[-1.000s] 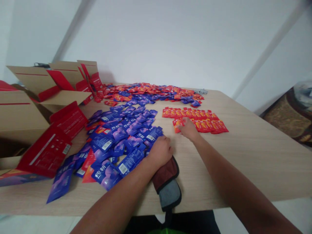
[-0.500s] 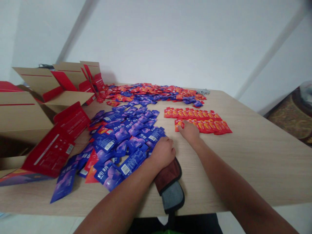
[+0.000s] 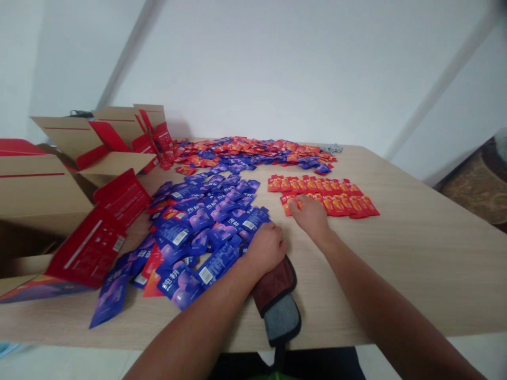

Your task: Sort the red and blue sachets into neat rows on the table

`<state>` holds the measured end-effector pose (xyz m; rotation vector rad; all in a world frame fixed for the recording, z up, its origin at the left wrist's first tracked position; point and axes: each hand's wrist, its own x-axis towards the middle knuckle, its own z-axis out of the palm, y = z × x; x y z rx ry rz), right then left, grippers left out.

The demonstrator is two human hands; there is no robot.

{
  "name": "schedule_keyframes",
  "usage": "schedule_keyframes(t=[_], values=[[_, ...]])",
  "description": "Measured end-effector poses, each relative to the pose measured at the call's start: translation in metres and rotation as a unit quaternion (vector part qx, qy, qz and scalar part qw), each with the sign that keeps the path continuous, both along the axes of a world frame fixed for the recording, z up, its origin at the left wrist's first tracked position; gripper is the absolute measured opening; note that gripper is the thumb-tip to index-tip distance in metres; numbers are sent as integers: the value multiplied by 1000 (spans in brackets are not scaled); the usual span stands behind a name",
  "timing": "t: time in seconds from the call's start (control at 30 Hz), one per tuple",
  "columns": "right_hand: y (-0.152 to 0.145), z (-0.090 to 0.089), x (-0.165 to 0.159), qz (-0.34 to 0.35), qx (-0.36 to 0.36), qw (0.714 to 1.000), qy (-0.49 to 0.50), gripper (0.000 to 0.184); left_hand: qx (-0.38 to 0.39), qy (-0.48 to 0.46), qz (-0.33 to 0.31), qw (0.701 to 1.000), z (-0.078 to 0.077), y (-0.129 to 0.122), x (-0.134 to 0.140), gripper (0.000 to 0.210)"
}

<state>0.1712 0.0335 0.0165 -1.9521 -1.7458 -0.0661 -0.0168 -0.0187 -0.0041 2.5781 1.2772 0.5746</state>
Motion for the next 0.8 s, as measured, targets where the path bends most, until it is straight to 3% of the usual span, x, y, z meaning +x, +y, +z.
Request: schedule_keyframes(t=[0.1,0.2,0.37,0.53,0.67,0.8], values=[[-13,-9,-11,84,19,993,79,27,5,4,0,1000,-2,1,0,10],[-24,-33,-20,145,-1,966,215,25,13,8,-3,1000,-4,2,0,11],[-23,-61,-19,186,-12,936,300,27,12,1,-10,1000,-2,1,1,12],[-18,-61,-12,201,-13,916,346,32,-40,-66,5,997,23,3,-7,22],[-18,-61,-11,209,-19,904,373,33,-21,-114,97,988,63,23,-58,25],[-19,-61,-13,212,-22,897,387,30,11,4,293,956,87,59,-157,33]])
